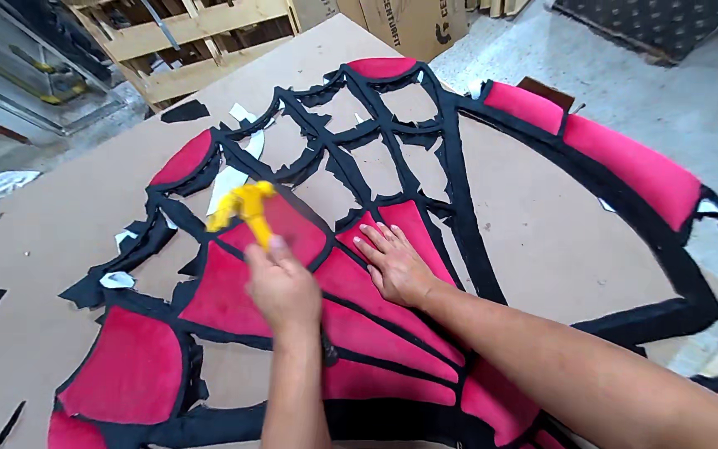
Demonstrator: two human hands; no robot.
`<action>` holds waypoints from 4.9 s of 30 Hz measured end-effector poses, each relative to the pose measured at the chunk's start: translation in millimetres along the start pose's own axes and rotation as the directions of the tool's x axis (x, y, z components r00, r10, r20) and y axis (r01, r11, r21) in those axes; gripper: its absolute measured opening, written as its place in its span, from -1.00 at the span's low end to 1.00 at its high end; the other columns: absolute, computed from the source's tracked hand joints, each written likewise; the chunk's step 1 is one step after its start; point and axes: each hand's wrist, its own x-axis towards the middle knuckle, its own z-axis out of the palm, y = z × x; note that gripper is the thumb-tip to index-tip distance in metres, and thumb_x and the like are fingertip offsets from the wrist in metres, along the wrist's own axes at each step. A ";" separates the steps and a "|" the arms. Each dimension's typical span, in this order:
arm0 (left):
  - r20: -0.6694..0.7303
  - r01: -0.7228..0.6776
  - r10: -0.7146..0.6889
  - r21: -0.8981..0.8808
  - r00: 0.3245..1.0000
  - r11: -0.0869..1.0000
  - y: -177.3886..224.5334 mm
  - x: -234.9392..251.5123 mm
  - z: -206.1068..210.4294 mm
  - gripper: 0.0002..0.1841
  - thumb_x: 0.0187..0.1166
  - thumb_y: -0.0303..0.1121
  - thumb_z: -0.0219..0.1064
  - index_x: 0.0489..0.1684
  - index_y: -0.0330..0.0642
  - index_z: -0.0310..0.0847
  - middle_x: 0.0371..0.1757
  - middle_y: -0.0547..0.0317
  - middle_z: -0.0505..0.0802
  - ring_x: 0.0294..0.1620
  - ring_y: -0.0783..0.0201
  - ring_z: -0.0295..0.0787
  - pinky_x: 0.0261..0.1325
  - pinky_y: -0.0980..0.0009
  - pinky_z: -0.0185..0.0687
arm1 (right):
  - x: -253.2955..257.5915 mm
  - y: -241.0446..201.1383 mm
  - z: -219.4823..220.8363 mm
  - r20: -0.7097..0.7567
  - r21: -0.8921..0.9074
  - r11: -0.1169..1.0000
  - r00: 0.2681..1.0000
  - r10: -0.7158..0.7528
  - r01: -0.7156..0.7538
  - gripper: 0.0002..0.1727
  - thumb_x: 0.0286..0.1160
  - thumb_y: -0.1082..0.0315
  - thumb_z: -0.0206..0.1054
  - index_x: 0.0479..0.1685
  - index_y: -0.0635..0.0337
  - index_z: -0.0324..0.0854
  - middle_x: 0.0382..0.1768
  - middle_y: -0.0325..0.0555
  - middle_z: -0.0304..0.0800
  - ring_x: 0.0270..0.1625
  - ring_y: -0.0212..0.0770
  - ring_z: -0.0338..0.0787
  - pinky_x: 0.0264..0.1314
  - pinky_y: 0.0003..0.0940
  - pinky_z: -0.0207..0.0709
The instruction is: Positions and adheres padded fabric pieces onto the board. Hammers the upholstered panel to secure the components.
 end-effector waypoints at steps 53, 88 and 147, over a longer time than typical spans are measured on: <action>0.142 -0.414 0.393 0.178 0.908 0.893 100.5 40.4 -6.0 -0.38 0.88 0.10 -0.24 0.11 -0.35 0.49 -0.49 0.00 0.57 -0.57 0.06 0.54 -0.49 -0.01 0.50 | -8.7 1.5 -11.8 0.038 0.315 0.949 0.999 0.018 -0.029 -0.41 0.73 0.25 0.08 0.77 0.06 0.34 0.82 0.00 0.23 0.90 -0.04 0.08 0.96 -0.14 -0.16; 0.306 -0.090 -0.023 0.348 0.952 0.933 3.2 -14.0 36.0 -0.46 0.90 -0.06 -0.09 0.15 -0.45 0.58 -0.25 -0.36 0.82 -0.13 -0.31 0.85 0.00 -0.31 0.69 | -8.2 -5.2 -4.6 0.026 0.073 0.997 0.999 0.024 -0.025 -0.40 0.67 0.16 0.12 0.75 -0.12 0.40 0.85 -0.05 0.16 0.90 0.09 0.06 0.92 0.04 -0.07; 0.384 0.257 -0.111 -0.352 0.917 0.900 7.3 -224.0 11.1 -0.62 0.91 -0.22 -0.12 -0.04 -0.37 0.50 -0.67 0.24 0.64 -0.81 0.32 0.54 -0.81 0.35 0.57 | 40.0 32.1 -15.6 0.143 0.072 0.971 0.961 -0.237 0.229 -0.26 0.69 -0.26 0.04 0.86 -0.32 0.19 0.89 -0.19 0.09 0.93 0.06 -0.05 0.93 0.18 -0.23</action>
